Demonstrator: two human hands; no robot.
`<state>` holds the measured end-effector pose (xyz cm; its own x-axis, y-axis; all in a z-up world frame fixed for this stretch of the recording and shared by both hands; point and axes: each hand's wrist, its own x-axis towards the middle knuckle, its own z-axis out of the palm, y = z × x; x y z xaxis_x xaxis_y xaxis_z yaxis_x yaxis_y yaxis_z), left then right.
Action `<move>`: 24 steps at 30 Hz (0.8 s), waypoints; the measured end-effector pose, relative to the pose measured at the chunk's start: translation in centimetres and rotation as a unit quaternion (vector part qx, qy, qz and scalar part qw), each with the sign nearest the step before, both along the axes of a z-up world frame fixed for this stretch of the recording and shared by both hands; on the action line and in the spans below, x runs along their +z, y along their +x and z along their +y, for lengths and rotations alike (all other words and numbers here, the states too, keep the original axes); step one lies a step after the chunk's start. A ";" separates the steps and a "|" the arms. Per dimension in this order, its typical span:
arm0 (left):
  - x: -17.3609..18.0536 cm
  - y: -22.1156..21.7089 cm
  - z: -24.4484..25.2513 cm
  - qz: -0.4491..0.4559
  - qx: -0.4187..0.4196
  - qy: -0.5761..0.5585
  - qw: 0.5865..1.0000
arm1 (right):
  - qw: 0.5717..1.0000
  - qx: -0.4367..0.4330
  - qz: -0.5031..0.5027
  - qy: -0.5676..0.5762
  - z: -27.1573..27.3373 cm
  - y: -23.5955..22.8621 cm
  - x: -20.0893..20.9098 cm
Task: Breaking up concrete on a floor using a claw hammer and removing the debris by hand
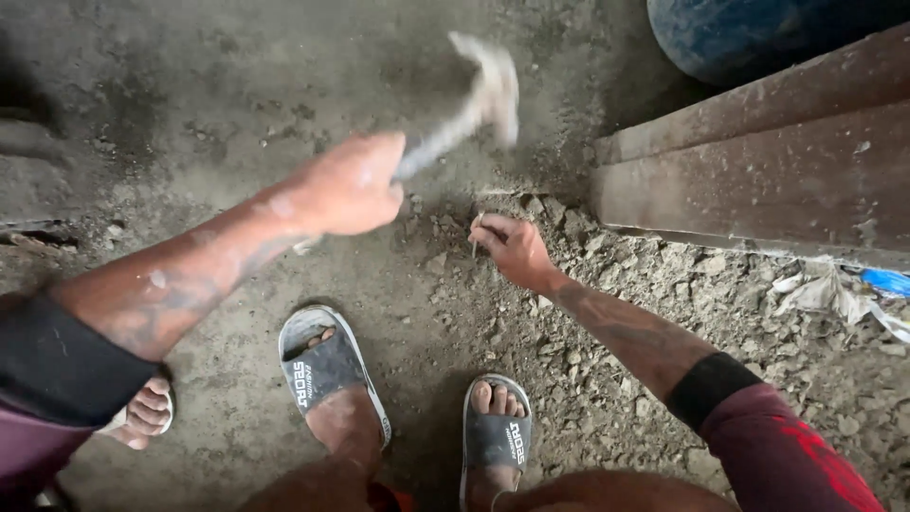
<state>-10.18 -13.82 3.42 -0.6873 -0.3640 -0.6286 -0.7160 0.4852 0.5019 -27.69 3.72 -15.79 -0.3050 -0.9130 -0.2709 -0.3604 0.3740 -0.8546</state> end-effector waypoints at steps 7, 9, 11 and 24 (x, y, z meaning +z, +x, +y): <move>-0.5 0.7 1.2 -0.047 -0.007 -0.012 0.999 | 1.000 0.002 -0.011 -0.003 0.5 0.3 -1.6; -0.3 0.9 1.0 -0.092 -0.033 0.012 0.995 | 1.000 0.012 0.013 0.011 0.5 0.6 0.0; 0.2 0.4 0.1 -0.034 -0.005 -0.032 0.999 | 1.000 0.005 -0.017 -0.002 0.6 0.3 0.0; -0.3 2.4 1.4 -0.045 0.062 0.014 0.997 | 0.999 0.052 0.001 0.001 0.8 0.1 -0.2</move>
